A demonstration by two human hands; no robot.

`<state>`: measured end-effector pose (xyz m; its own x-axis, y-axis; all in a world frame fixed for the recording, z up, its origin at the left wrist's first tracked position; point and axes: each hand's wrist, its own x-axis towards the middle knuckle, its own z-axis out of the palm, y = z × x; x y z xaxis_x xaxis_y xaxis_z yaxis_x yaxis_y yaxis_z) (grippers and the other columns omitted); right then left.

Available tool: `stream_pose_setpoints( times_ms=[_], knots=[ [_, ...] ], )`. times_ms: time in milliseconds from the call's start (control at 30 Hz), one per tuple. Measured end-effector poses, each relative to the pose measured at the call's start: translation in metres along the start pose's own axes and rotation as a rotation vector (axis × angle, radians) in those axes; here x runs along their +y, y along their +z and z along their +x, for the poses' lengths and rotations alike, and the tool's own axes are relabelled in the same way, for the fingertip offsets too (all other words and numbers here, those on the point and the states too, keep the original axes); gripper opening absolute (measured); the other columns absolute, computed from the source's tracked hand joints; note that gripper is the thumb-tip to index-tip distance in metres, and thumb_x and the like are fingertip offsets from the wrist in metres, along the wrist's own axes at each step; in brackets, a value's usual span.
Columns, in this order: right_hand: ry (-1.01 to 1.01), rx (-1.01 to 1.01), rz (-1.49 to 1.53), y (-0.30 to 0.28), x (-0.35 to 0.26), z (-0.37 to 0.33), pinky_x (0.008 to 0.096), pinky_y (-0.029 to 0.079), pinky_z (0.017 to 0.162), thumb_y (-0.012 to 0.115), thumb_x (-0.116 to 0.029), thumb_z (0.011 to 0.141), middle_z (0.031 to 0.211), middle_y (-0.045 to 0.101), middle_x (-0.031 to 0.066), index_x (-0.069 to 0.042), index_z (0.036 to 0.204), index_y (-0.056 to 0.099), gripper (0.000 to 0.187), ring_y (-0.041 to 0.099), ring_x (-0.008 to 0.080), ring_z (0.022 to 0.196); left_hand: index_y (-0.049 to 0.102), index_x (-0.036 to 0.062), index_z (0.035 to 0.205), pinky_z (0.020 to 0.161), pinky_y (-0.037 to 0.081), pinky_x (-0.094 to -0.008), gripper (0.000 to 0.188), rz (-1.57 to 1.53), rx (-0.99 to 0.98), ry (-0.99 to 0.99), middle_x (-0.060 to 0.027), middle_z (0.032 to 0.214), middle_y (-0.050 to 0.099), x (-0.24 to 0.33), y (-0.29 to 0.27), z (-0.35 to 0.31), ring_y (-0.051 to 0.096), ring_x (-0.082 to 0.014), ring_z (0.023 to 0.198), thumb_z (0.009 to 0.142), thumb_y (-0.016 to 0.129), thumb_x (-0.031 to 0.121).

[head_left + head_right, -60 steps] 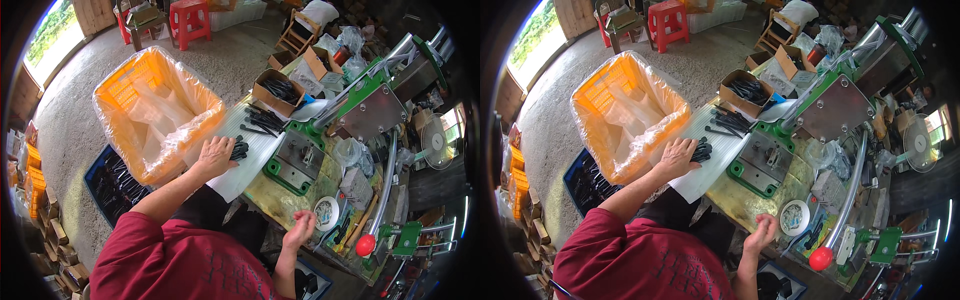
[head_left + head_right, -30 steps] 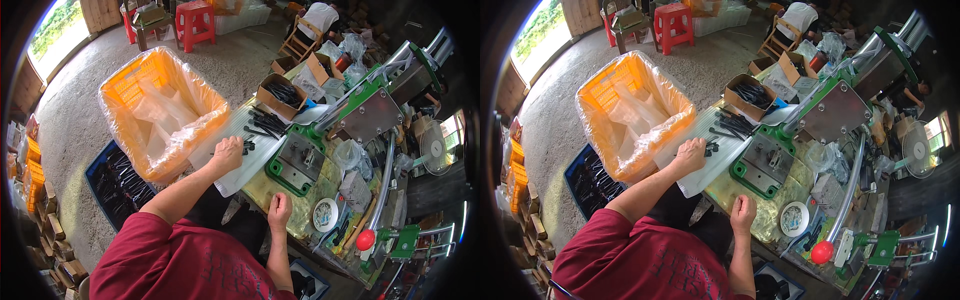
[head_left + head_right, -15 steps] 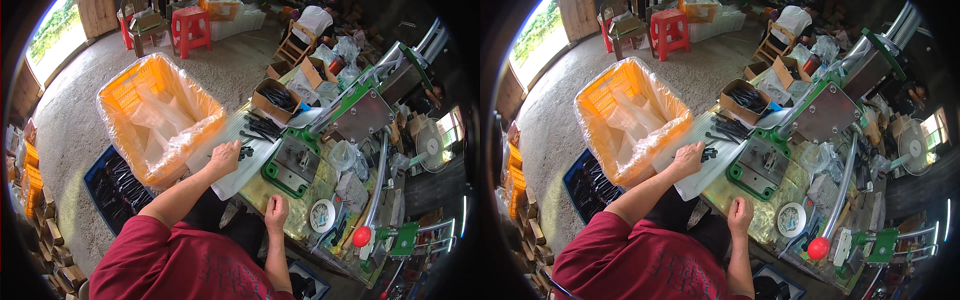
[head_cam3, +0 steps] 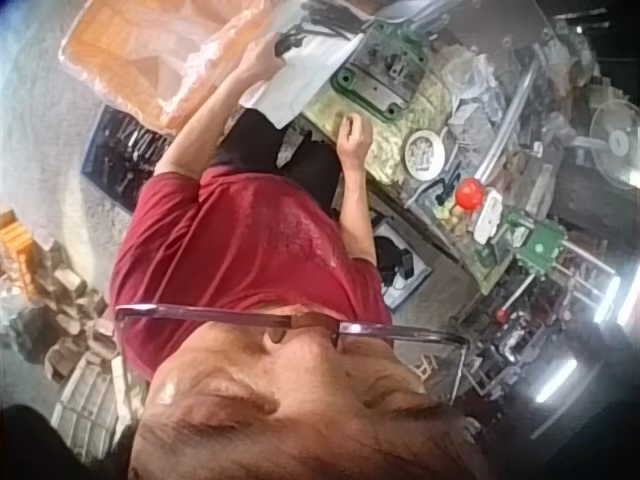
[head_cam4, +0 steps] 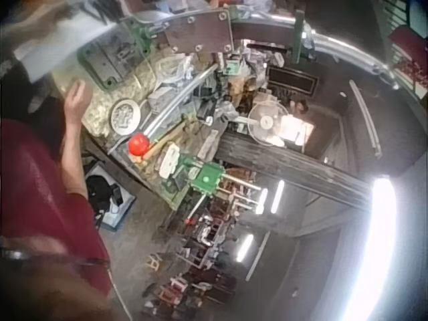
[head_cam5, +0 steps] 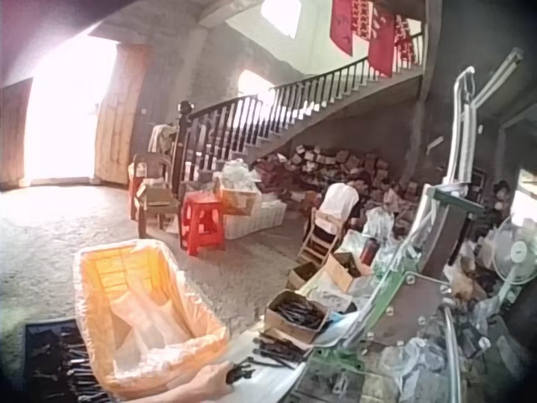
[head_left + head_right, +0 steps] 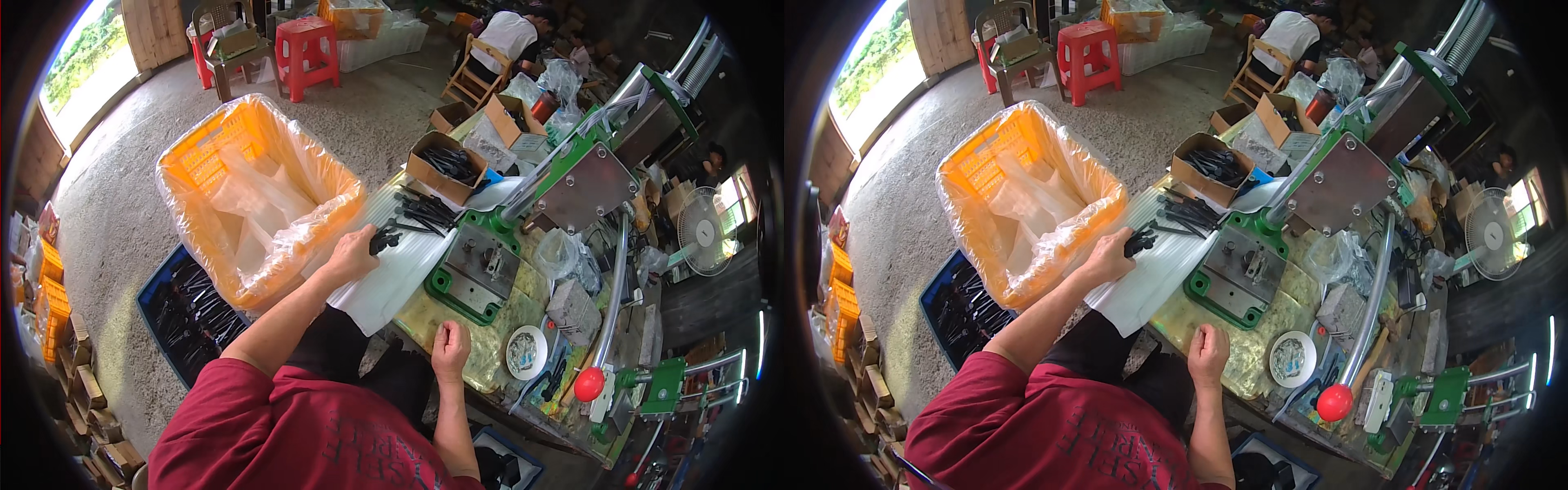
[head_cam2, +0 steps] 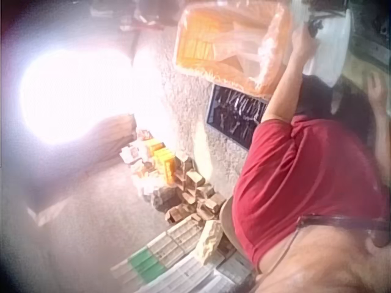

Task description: The person assembles small metal components and screws by hand, then secures them using a manual press machine.

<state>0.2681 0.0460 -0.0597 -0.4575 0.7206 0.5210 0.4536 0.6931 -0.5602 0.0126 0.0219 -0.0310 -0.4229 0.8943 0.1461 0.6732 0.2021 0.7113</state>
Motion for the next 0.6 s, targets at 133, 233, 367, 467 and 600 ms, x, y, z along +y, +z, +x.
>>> stream_pose_setpoints(
  times_ms=[133,233,367,467,600],
  knots=[
    [-0.010,0.010,-0.008,0.001,0.002,-0.001,0.0364,0.037,0.057,0.051,-0.004,0.074,0.067,0.048,0.0116,-0.001,0.077,0.050,0.004,0.046,0.0287,0.062,0.044,-0.0005,0.085,0.064,0.041,-0.0371,0.031,-0.110,0.045,-0.094,-0.0214,0.074,0.052,0.006,-0.012,0.004,0.052,-0.0355,0.077,0.057,0.055,0.007],
    [0.035,0.010,0.026,-0.001,0.002,-0.001,0.0359,0.038,0.057,0.052,-0.005,0.074,0.067,0.049,0.0114,-0.001,0.076,0.051,0.005,0.048,0.0279,0.062,0.044,0.0013,0.079,0.057,0.038,-0.0306,0.026,-0.324,0.145,-0.081,-0.0121,0.063,0.045,0.004,-0.013,0.008,0.046,-0.0216,0.061,0.057,0.056,0.009],
    [0.227,0.013,0.182,-0.007,-0.011,0.013,0.0314,0.040,0.055,0.051,-0.008,0.077,0.067,0.051,0.0106,-0.001,0.076,0.052,0.007,0.050,0.0233,0.060,0.047,0.0025,0.084,0.055,0.034,-0.0209,0.026,-0.533,0.140,-0.061,0.0026,0.067,0.040,-0.003,-0.005,0.016,0.037,-0.0070,0.062,0.059,0.054,0.003],
    [0.123,-0.027,0.249,-0.007,-0.032,0.044,0.0297,0.040,0.056,0.050,-0.008,0.077,0.067,0.050,0.0098,-0.001,0.076,0.052,0.007,0.049,0.0220,0.059,0.045,0.0028,0.080,0.054,0.033,-0.0238,0.023,-0.604,0.235,0.046,-0.0027,0.064,0.038,0.004,-0.001,0.013,0.037,-0.0106,0.060,0.059,0.054,0.004],
    [0.145,-0.126,0.493,0.023,-0.051,0.082,0.0277,0.041,0.062,0.049,-0.010,0.080,0.082,0.053,0.0104,0.000,0.093,0.050,0.017,0.050,0.0167,0.067,0.048,0.0025,0.086,0.057,0.036,-0.0236,0.028,-0.626,0.288,0.083,-0.0017,0.066,0.040,-0.004,0.015,0.006,0.038,-0.0104,0.062,0.059,0.054,0.002]
  ],
)
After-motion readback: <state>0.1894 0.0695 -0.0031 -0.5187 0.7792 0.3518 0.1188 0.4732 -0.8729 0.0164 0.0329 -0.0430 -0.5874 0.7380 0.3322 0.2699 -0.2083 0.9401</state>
